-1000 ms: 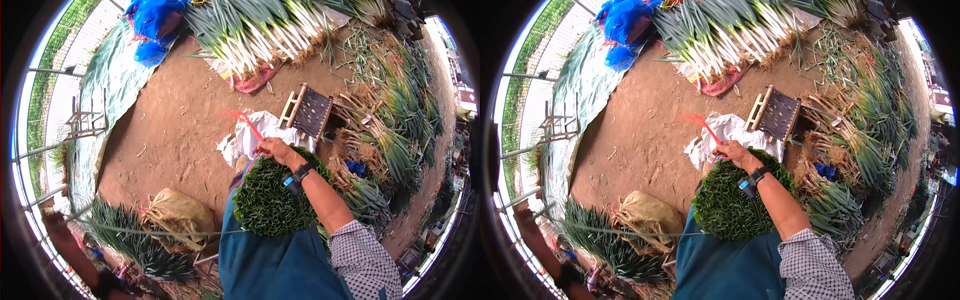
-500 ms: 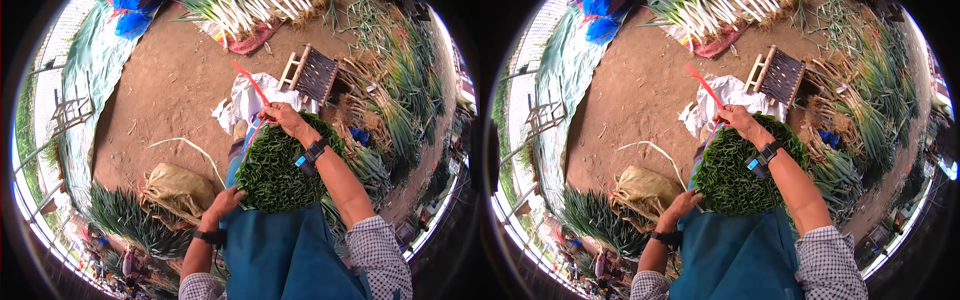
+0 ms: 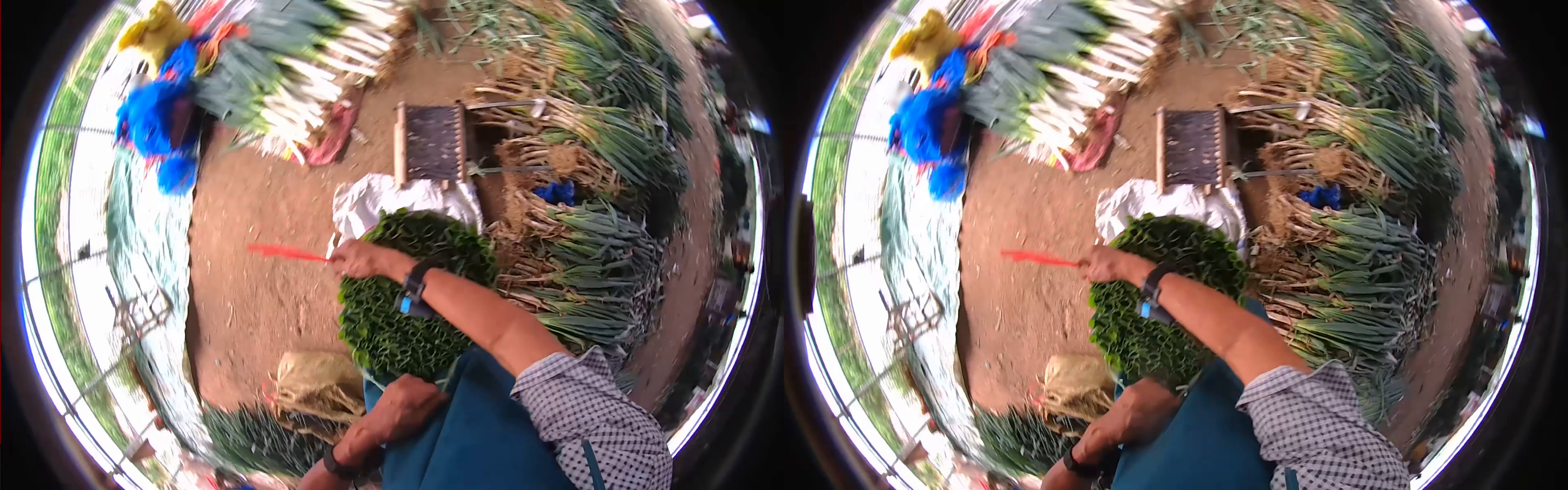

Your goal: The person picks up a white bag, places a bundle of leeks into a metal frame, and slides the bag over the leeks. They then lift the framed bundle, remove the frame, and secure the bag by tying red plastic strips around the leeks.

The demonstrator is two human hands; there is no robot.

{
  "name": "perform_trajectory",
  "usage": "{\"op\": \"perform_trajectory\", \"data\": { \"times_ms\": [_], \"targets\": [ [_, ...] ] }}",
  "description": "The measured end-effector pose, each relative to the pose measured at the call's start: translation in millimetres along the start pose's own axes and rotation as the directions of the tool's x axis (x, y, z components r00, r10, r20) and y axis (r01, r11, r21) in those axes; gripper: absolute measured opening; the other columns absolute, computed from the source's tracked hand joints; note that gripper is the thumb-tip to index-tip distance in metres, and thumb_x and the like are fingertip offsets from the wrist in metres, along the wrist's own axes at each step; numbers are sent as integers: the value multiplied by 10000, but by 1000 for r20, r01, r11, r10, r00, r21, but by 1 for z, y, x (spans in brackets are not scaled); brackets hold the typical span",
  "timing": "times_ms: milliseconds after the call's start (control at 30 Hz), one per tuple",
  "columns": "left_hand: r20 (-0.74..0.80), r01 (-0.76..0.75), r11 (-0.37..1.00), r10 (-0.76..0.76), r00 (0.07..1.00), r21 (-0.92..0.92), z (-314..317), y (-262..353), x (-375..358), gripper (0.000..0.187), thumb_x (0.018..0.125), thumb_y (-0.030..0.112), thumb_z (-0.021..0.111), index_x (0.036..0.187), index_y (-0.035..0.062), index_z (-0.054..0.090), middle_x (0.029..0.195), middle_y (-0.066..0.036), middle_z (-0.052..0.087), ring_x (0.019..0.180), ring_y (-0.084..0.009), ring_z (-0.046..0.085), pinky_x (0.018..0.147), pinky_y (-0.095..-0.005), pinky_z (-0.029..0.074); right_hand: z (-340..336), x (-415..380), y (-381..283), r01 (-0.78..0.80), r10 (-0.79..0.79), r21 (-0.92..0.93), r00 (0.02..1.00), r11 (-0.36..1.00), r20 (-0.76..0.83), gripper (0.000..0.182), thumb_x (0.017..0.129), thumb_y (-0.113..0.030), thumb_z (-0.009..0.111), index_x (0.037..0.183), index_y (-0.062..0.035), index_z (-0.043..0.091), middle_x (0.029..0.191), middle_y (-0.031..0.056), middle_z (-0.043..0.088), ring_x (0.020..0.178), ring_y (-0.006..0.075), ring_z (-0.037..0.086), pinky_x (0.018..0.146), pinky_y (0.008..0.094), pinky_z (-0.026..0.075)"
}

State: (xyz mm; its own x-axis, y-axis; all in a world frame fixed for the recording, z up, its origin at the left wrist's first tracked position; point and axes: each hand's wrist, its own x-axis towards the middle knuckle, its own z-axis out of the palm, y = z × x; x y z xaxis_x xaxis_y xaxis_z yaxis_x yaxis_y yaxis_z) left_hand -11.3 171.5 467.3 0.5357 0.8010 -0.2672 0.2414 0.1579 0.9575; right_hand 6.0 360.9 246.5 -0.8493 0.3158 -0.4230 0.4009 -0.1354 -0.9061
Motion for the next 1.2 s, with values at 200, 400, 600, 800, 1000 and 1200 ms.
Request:
{"op": "perform_trajectory", "data": {
  "times_ms": [200,400,600,800,1000,1200],
  "targets": [
    [-353,-242,907,114,929,-345,-91,143,17,284,896,193,573,681,16,517,627,-103,497,577,-245,485,632,-407,442,-20,-32,1,22,-28,146,999,989,42,230,852,-239,612,893,-34,707,710,7,645,639,133,542,587,310,427],
    [-980,-375,920,-44,195,-116,-263,145,-217,302,1017,204,451,738,89,480,599,-27,424,566,-151,416,809,-357,488,-34,-25,3,-53,18,154,975,987,222,244,868,-283,640,934,-64,727,814,-1,690,744,138,595,665,305,453],
    [-939,46,938,-341,-47,-343,-294,73,-408,188,907,224,628,932,41,596,673,-57,583,687,-171,584,738,-327,506,-57,-3,-25,-306,160,327,901,894,404,180,872,-180,682,961,-26,706,835,33,705,715,118,637,639,268,505],
    [-948,974,173,-255,190,148,-171,-72,-248,411,870,156,626,1252,19,557,1182,-208,594,1085,-374,553,969,-434,412,-65,-9,-45,-395,272,345,895,851,353,204,865,-187,704,980,-18,692,882,37,705,752,120,637,683,270,512],
    [-680,412,907,-246,691,90,-94,-116,38,820,807,142,725,1464,20,249,1435,-214,383,1059,-349,590,868,-415,500,-63,6,-29,-476,325,398,861,784,391,277,912,-237,661,1074,-13,673,955,46,703,835,139,644,783,288,506],
    [-712,394,917,-231,664,70,-99,-156,50,447,844,157,663,1221,6,478,998,-195,620,875,-376,627,712,-438,507,-63,7,-26,-493,362,366,855,789,371,259,901,-224,671,1036,-4,683,966,57,695,882,145,636,824,293,499]
  ]
}}
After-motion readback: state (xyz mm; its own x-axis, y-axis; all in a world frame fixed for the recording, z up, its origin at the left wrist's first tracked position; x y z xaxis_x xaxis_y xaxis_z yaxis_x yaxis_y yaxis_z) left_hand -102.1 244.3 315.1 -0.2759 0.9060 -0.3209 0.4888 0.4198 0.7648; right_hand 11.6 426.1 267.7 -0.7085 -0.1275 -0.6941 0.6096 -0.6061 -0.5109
